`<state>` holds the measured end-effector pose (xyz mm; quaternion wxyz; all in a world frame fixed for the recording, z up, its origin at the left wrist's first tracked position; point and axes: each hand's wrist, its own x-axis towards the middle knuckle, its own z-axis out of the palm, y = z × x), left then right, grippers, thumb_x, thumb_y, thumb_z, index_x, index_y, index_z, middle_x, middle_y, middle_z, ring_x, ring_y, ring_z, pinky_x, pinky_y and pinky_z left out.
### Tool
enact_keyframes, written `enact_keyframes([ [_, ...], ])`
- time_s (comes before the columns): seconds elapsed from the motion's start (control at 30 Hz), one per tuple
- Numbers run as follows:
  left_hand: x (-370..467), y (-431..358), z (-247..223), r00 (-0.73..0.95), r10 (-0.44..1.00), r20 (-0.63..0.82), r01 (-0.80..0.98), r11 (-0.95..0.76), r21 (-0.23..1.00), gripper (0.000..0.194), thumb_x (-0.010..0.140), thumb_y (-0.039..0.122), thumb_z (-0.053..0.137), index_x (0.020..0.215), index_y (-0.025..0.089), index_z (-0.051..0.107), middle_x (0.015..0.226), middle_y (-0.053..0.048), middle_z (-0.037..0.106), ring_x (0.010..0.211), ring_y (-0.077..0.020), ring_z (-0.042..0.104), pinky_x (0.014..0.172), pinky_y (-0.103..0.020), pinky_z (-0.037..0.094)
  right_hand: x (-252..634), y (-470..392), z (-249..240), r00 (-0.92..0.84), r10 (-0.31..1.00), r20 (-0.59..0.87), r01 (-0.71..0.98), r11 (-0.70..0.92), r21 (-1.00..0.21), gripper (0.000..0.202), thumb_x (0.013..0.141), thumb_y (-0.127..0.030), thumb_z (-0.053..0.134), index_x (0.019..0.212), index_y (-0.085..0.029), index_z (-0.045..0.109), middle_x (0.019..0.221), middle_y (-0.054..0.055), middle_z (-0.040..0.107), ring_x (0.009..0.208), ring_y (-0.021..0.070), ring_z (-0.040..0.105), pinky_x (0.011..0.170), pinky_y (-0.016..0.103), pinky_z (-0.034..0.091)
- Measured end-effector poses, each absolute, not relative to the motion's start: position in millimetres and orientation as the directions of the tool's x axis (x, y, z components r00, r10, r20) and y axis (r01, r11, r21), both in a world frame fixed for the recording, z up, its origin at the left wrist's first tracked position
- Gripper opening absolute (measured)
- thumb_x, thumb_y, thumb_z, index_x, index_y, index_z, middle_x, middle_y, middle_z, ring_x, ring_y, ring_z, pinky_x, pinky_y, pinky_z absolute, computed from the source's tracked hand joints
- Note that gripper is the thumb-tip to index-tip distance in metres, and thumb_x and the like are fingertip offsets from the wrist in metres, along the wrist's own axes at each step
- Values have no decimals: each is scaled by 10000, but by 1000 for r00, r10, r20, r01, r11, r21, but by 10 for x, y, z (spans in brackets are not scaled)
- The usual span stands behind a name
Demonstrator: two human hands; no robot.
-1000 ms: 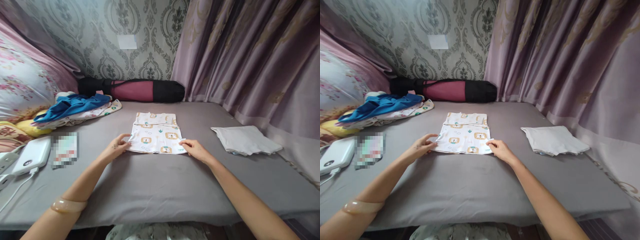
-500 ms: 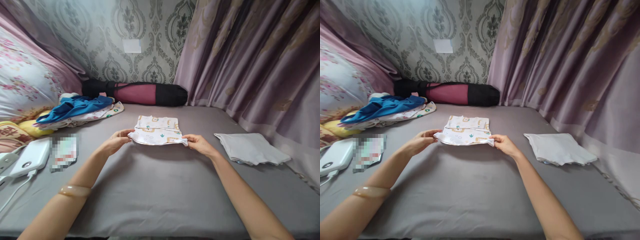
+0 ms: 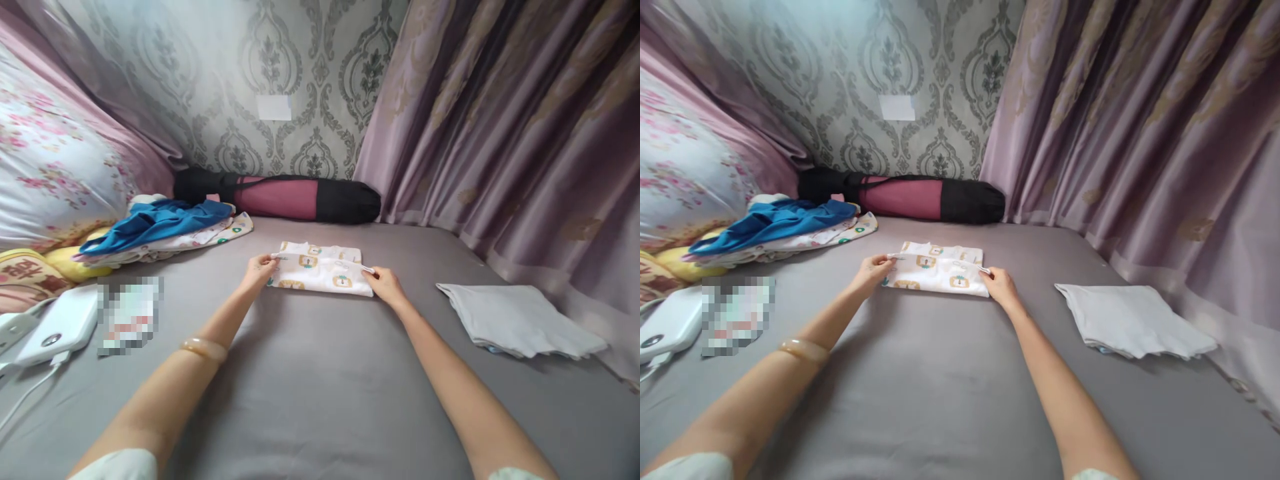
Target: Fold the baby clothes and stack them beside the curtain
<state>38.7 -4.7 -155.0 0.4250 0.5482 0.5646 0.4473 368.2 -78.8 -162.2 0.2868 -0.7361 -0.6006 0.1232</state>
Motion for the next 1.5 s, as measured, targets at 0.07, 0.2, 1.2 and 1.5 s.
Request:
enact_keyframes([
  [0.07,435,44,-1596,-97,994,46,357,-8,934,327,692,470,600,739,149,637,583,1,580,535,-131,502,496,-220,327,3657,-716,-1638,274,945,178,856,-156,-492,286,861,-392,524,781,-175,693,783,32,657,720,153,571,621,221,373],
  [0.2,527,190,-1625,-129,983,134,634,-22,773,248,806,350,495,717,164,631,686,-45,652,684,-181,582,594,-241,380,3612,-593,-1655,312,935,168,897,-231,-377,299,926,-360,484,870,-161,699,957,95,677,878,176,610,727,229,401],
  [1.2,787,591,-1615,-11,986,166,965,-33,261,385,998,386,221,1164,188,506,969,-159,701,922,-303,673,728,-339,448,3487,-119,-1584,449,892,48,874,-427,-231,434,1025,-394,249,1216,-139,544,1081,182,677,1053,276,642,881,370,447],
  [1.5,789,680,-1698,-44,985,165,965,-1,263,367,981,376,285,1093,153,554,994,-185,696,949,-306,668,753,-350,452,3460,-75,-1615,489,870,60,857,-467,-218,435,1016,-369,292,1180,-95,589,1077,221,679,1039,287,650,870,369,450],
])
